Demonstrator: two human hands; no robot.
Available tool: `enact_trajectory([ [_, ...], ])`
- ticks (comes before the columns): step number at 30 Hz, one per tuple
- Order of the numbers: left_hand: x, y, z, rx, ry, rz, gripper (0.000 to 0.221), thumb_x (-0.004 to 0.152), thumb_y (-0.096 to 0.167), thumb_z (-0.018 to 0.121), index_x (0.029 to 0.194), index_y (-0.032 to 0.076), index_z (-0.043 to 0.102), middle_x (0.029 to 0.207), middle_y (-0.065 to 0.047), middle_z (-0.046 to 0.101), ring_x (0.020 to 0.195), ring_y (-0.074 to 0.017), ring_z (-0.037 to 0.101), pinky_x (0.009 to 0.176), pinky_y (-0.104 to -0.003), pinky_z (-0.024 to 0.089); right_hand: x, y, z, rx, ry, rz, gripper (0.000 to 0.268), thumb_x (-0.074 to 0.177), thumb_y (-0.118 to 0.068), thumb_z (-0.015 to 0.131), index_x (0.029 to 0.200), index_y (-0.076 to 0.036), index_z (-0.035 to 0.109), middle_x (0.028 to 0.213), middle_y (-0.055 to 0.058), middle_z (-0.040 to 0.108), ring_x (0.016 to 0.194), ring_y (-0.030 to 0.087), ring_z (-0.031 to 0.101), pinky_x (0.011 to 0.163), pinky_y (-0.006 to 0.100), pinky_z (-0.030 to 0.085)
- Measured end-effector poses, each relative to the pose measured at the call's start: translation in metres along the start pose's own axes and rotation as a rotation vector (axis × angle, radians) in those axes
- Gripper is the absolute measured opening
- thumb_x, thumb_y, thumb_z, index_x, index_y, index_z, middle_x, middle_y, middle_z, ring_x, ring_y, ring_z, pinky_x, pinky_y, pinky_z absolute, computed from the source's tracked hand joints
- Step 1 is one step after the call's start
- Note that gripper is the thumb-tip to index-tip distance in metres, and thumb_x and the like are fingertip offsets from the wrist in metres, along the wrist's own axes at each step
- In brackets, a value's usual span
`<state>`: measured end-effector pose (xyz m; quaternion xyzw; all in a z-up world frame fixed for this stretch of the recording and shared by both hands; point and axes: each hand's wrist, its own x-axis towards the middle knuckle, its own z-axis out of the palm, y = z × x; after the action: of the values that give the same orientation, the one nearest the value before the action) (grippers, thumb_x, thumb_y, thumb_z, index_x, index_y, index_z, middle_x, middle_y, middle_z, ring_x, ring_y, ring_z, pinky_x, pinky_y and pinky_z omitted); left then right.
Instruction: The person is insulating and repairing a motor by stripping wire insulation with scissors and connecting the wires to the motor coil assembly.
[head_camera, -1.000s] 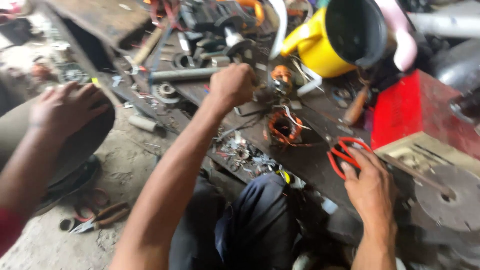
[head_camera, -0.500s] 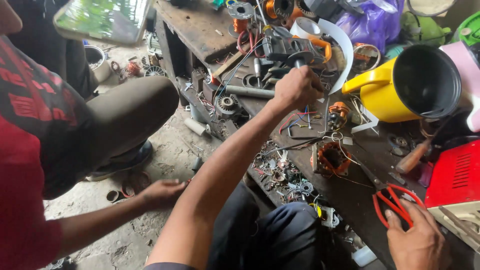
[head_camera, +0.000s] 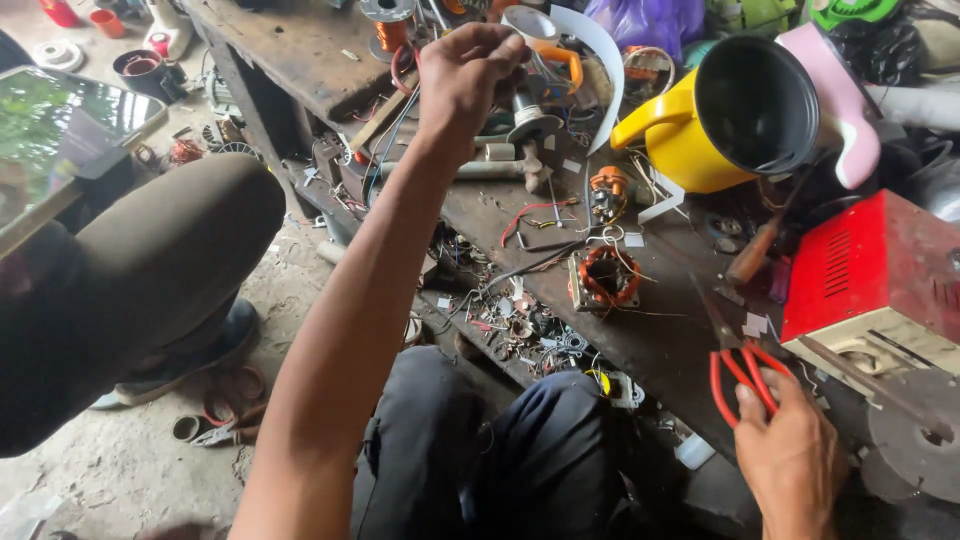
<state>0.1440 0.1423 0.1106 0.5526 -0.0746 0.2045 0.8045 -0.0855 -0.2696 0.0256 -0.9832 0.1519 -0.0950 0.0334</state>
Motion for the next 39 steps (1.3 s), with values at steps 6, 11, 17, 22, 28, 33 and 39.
enact_trajectory([
  [6, -0.071, 0.027, -0.021, -0.249, 0.093, 0.064, 0.012, 0.090, 0.010, 0.072, 0.095, -0.002, 0.072, 0.073, -0.008, 0.068, 0.062, -0.0133, 0.061, 0.061, -0.026, 0.053, -0.040, 0.094, 0.062, 0.374, 0.113, 0.066, 0.037, 0.084, -0.009, 0.086, 0.119, 0.000, 0.077, 0.088, 0.017, 0.076, 0.069, 0.029, 0.070, 0.064, 0.039, 0.054],
  [11, -0.167, 0.049, -0.020, -0.406, 0.173, -0.078, 0.019, 0.090, 0.013, 0.074, 0.102, -0.001, 0.068, 0.087, -0.011, 0.071, 0.072, -0.0172, 0.066, 0.070, -0.030, 0.056, -0.100, 0.113, 0.119, 0.824, 0.162, -0.064, 0.036, 0.079, -0.004, 0.078, 0.074, -0.010, 0.043, 0.055, 0.003, 0.043, 0.042, 0.013, 0.037, 0.048, 0.026, 0.035],
  [17, -0.252, 0.041, 0.005, -0.467, 0.232, -0.163, 0.014, 0.091, 0.002, 0.070, 0.103, -0.004, 0.069, 0.089, -0.015, 0.073, 0.076, -0.0227, 0.069, 0.074, -0.032, 0.057, -0.117, -0.038, -0.004, 1.210, -0.040, -0.189, 0.049, 0.074, 0.015, 0.070, 0.121, 0.013, 0.059, 0.110, 0.019, 0.077, 0.088, 0.023, 0.076, 0.083, 0.030, 0.060],
  [22, -0.286, 0.044, 0.018, -0.342, 0.200, -0.127, 0.012, 0.092, 0.000, 0.066, 0.103, -0.003, 0.070, 0.091, -0.015, 0.073, 0.077, -0.0204, 0.068, 0.076, -0.030, 0.057, -0.100, -0.100, -0.027, 1.512, -0.022, -0.260, 0.034, 0.078, 0.016, 0.070, 0.107, 0.004, 0.057, 0.114, 0.022, 0.072, 0.096, 0.028, 0.075, 0.089, 0.036, 0.064],
  [28, -0.311, 0.048, 0.008, -0.424, 0.147, -0.121, 0.011, 0.091, 0.000, 0.070, 0.101, -0.004, 0.071, 0.092, -0.017, 0.074, 0.081, -0.0226, 0.069, 0.081, -0.033, 0.057, -0.097, -0.135, -0.049, 1.464, 0.097, -0.228, 0.018, 0.082, 0.007, 0.075, 0.086, 0.002, 0.059, 0.090, 0.016, 0.072, 0.070, 0.019, 0.069, 0.067, 0.028, 0.063],
  [33, -0.309, 0.060, -0.014, -0.357, -0.277, -0.070, 0.035, 0.096, 0.027, 0.058, 0.095, -0.005, 0.073, 0.097, -0.019, 0.073, 0.098, -0.0321, 0.067, 0.094, -0.044, 0.052, -0.089, -0.115, -0.032, 1.513, 0.022, -0.317, 0.022, 0.083, 0.009, 0.071, 0.088, -0.004, 0.054, 0.094, 0.017, 0.070, 0.069, 0.019, 0.065, 0.063, 0.026, 0.058],
  [39, -0.302, 0.067, 0.021, 0.359, -0.401, -0.488, 0.036, 0.095, 0.025, 0.058, 0.118, 0.002, 0.073, 0.108, -0.005, 0.081, 0.096, -0.0134, 0.072, 0.086, -0.029, 0.057, -0.085, -0.105, -0.029, 1.452, -0.157, -0.513, 0.034, 0.077, 0.014, 0.074, 0.091, -0.007, 0.050, 0.090, 0.017, 0.073, 0.082, 0.023, 0.073, 0.072, 0.028, 0.059],
])
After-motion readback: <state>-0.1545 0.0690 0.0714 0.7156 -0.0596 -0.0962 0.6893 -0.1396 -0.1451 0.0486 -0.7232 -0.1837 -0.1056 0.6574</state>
